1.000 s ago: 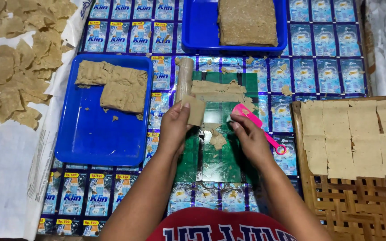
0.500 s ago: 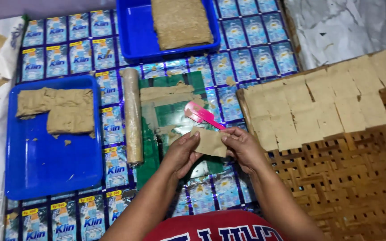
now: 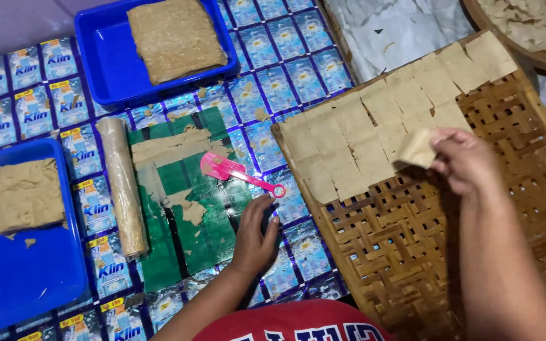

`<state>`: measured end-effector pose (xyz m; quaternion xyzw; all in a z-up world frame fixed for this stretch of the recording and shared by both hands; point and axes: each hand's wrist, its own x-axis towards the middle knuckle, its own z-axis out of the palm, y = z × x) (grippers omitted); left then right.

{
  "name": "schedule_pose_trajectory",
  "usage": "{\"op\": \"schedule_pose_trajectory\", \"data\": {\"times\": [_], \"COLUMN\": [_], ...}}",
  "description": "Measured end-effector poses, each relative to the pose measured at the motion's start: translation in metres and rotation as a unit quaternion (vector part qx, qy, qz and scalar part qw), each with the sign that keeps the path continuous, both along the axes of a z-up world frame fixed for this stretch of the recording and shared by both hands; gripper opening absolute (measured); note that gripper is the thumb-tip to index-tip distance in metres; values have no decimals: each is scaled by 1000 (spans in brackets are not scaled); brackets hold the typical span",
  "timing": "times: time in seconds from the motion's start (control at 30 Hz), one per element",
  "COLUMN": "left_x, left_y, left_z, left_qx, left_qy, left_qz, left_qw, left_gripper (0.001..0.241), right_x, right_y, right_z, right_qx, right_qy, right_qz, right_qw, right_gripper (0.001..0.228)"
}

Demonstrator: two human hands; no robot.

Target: Flattening and cutting dough into square pieces for snack production.

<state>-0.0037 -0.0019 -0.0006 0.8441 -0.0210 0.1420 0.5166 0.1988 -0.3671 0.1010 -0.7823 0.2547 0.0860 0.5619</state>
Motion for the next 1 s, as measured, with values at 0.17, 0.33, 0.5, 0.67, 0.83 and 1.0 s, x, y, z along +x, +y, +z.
{"op": "schedule_pose_trajectory", "data": {"times": [0.17,0.33,0.5,0.67,0.83,1.0], "left_x": [-1,-1,-1,0,-2,-2], "left_y": [-5,-6,-7,-9,-9,-5], "left_z": [-2,-1,0,0,-1,2], "left_qx": [66,83,93,122,123,29], "left_qy": [-6,5,15,18,23,33], "left_qz": [4,-1,-4,-5,0,6], "left_qw": [998,997,996,992,992,999], "left_gripper": [36,37,36,37,37,39], "right_x": [83,113,105,103,98,84], "right_y": [-75,-125,-136,-143,-140,-143], "right_z": [-5,-55,-68,-72,-53,-62], "right_qx": [131,53,19,-24,-46,-375], "right_qy": [-145,-18,-17,0,-14,-133], "right_qz": [-163,-274,-257,-247,-167,-76], "right_qw": [967,960,966,969,985,914], "right_gripper": [12,35,24,28,30,29]}}
